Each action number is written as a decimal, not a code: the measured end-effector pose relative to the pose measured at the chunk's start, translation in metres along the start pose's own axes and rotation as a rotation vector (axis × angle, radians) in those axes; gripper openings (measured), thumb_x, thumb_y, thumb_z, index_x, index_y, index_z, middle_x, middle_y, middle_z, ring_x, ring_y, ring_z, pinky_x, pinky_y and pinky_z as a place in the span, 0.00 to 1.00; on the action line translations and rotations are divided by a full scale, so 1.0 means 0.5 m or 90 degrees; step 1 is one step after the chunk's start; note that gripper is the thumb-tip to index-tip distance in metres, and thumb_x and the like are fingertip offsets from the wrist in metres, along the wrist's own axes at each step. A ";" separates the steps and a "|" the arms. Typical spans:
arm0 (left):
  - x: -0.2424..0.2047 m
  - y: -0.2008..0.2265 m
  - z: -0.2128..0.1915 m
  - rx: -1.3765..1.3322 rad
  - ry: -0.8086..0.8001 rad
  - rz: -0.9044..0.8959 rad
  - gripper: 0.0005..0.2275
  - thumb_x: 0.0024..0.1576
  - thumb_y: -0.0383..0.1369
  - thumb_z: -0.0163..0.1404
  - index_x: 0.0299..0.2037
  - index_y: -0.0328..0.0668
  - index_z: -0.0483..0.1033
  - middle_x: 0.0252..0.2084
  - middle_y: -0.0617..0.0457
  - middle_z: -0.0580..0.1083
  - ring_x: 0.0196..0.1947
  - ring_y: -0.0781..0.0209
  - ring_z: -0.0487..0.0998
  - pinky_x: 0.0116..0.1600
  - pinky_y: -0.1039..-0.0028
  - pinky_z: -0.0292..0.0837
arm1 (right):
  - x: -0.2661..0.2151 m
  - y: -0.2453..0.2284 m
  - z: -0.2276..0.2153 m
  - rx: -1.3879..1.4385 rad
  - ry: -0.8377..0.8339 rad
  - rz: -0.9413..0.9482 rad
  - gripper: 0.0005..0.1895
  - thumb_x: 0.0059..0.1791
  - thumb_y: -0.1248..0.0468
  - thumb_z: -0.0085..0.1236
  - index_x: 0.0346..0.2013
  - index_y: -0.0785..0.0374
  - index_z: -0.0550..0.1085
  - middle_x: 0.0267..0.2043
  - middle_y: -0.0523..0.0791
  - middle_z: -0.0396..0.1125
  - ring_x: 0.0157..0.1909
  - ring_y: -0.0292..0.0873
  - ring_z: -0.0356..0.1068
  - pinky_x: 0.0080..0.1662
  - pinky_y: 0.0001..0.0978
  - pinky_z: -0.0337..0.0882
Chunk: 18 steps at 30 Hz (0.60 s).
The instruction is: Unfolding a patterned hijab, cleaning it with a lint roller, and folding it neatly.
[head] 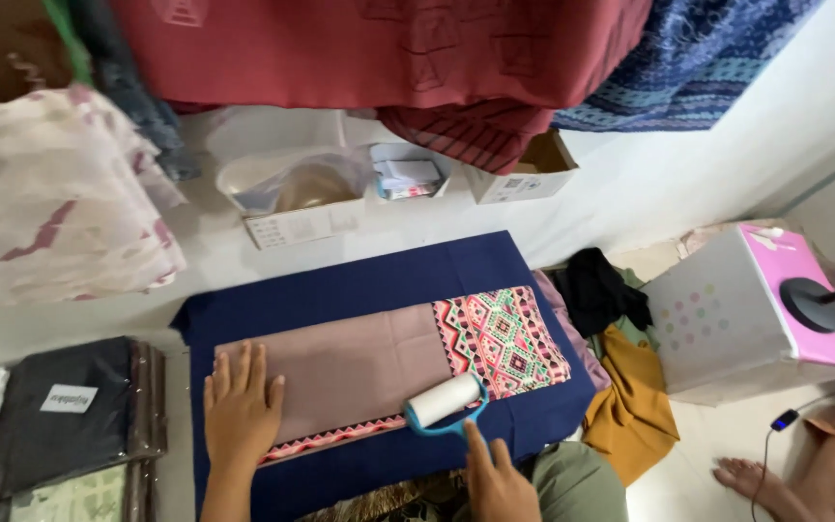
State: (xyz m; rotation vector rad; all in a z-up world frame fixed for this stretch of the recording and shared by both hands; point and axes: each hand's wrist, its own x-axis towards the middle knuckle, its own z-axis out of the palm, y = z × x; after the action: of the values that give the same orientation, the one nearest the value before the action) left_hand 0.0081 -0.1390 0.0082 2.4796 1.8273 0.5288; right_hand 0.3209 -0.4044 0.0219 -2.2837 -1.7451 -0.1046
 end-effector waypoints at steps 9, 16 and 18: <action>0.000 -0.001 0.001 0.032 -0.016 0.004 0.30 0.63 0.53 0.33 0.76 0.58 0.55 0.79 0.58 0.54 0.78 0.45 0.51 0.76 0.52 0.47 | 0.275 0.031 0.011 -0.053 0.147 0.045 0.32 0.52 0.61 0.52 0.71 0.47 0.59 0.54 0.57 0.68 0.11 0.50 0.63 0.15 0.40 0.59; -0.004 -0.003 0.008 0.083 0.044 0.028 0.30 0.62 0.52 0.35 0.75 0.57 0.59 0.79 0.56 0.59 0.77 0.44 0.58 0.75 0.53 0.53 | 0.269 0.025 -0.035 0.008 0.142 0.044 0.25 0.55 0.61 0.46 0.68 0.49 0.62 0.45 0.51 0.65 0.13 0.58 0.60 0.15 0.45 0.57; -0.007 0.000 0.007 0.102 0.061 0.035 0.30 0.61 0.52 0.37 0.75 0.57 0.61 0.78 0.56 0.60 0.77 0.43 0.61 0.74 0.53 0.57 | 0.190 0.038 -0.060 0.019 0.103 0.053 0.24 0.55 0.62 0.45 0.67 0.47 0.61 0.42 0.50 0.63 0.14 0.59 0.58 0.16 0.46 0.56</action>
State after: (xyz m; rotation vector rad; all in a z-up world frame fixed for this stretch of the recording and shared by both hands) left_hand 0.0083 -0.1417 0.0041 2.6582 1.9121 0.5337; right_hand 0.3683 -0.3273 0.0681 -2.2550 -1.5584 -0.2388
